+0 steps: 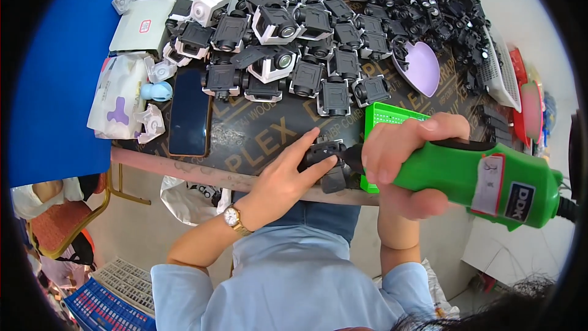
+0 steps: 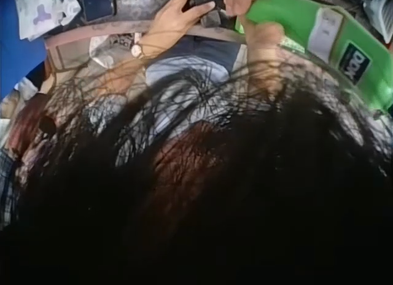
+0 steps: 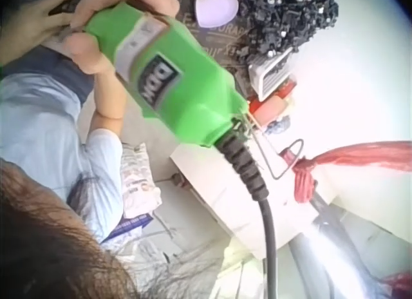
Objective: The person assembles small electronic housings by hand, securing plastic parts together with screws using an electric screwdriver on a factory production line.
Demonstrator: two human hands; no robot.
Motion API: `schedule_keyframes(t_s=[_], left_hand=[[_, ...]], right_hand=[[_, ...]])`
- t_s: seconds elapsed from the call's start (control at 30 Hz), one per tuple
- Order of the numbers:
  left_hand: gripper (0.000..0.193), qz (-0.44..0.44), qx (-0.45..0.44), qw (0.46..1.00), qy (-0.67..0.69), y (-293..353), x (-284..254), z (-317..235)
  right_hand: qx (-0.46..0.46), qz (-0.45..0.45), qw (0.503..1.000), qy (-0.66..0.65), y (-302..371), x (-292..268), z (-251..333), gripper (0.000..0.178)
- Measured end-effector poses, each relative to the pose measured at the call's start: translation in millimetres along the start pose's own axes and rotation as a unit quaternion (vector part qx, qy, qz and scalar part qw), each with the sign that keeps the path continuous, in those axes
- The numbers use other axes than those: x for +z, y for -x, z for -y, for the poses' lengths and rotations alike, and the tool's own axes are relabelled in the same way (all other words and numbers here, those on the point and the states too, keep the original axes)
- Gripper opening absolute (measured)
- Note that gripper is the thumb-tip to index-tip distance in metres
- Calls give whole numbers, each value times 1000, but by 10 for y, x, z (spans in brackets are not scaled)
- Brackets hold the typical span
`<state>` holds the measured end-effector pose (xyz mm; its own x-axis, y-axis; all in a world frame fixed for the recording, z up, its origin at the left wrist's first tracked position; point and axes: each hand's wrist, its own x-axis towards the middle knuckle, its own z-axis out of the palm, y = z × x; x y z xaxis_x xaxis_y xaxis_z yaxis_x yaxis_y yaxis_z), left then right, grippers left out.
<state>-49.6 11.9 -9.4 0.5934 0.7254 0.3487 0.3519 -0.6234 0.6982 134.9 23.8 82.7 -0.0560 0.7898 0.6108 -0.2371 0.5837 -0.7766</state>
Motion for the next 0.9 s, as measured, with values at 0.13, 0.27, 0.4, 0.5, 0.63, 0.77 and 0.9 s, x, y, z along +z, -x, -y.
schedule_keyframes(t_s=[0.13, 0.27, 0.4, 0.5, 0.63, 0.77, 0.9], left_hand=[[43, 13, -21, 999, 20, -128, 151, -36], [42, 7, -39, 998, 46, -133, 191, -24], [39, 5, -38, 998, 47, -132, 184, -25], [37, -24, -13, 999, -43, -144, 208, -56], [36, -60, -19, 993, -97, -114, 280, -108], [34, -64, -12, 994, -88, -113, 277, -109], [33, -84, -8, 994, -73, -114, 272, -108]], right_hand=[[-1, 22, 998, 60, -60, 15, -36, 71], [22, 1, 995, 99, -55, 34, -49, 71], [25, 0, 994, 103, -86, 57, -86, 71], [25, 19, 993, 114, -95, 28, -138, 70], [67, 5, 989, 129, -87, 82, -158, 66], [98, 10, 987, 126, -47, 35, -279, 61], [36, 26, 984, 172, 35, -17, -323, 51]])
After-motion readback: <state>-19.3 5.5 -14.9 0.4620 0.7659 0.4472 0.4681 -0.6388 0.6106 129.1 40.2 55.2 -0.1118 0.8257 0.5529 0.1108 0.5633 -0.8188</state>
